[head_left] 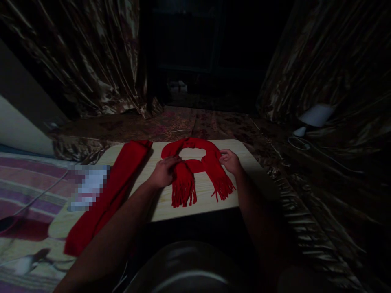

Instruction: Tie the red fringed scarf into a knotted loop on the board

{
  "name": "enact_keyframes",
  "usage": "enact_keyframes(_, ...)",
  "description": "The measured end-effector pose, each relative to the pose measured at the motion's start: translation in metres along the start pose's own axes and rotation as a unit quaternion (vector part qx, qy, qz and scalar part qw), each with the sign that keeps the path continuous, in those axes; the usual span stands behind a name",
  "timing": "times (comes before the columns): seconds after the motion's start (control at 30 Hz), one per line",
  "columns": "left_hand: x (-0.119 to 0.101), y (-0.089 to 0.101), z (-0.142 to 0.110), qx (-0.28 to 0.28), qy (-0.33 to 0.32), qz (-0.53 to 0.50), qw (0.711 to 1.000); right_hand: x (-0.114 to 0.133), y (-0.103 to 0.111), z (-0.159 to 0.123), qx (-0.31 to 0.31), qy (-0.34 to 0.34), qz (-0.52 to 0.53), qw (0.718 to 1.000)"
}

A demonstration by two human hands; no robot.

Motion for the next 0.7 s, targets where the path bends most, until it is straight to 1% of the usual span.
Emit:
enact_keyframes(0.07, -0.002, 0.001, -0.001, 0.025, 0.021, 0.029, 0.999, 0.006, -0.002, -0.003, 0.063, 0.02, 0.01, 0.998)
enact_keyframes(0.13, -0.005, 0.002, -0.002, 0.062, 0.033, 0.059, 0.996, 0.015, -0.004, -0.007, 0.106, 0.06, -0.002, 0.992)
enact_keyframes(0.2, -0.009, 0.004, -0.003, 0.094, 0.028, 0.079, 0.992, 0.026, -0.006, -0.012, 0.128, 0.107, -0.03, 0.986)
enact_keyframes(0.27, -0.012, 0.004, -0.004, 0.11, 0.014, 0.085, 0.99, 0.035, -0.008, -0.016, 0.143, 0.131, -0.045, 0.98)
enact_keyframes(0.33, -0.013, 0.004, -0.005, 0.114, 0.006, 0.084, 0.99, 0.043, -0.011, -0.022, 0.174, 0.133, -0.041, 0.975)
enact_keyframes(0.43, -0.012, 0.001, -0.005, 0.113, 0.005, 0.083, 0.99, 0.053, -0.019, -0.031, 0.229, 0.118, -0.024, 0.966)
enact_keyframes(0.53, -0.014, 0.0, -0.005, 0.11, 0.004, 0.096, 0.989, 0.06, -0.03, -0.039, 0.236, 0.121, -0.033, 0.964)
enact_keyframes(0.7, -0.027, 0.001, -0.003, 0.077, 0.014, 0.133, 0.988, 0.069, -0.049, -0.045, 0.196, 0.144, -0.105, 0.964)
Point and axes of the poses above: each hand's wrist, its own z-axis towards the middle knuckle, its own y-axis out of the back of the hand, x = y × z, the point moved 3 cm from there along z, towards the middle knuckle, and after that the axes turned 12 degrees about z, right-handed, at the moved point
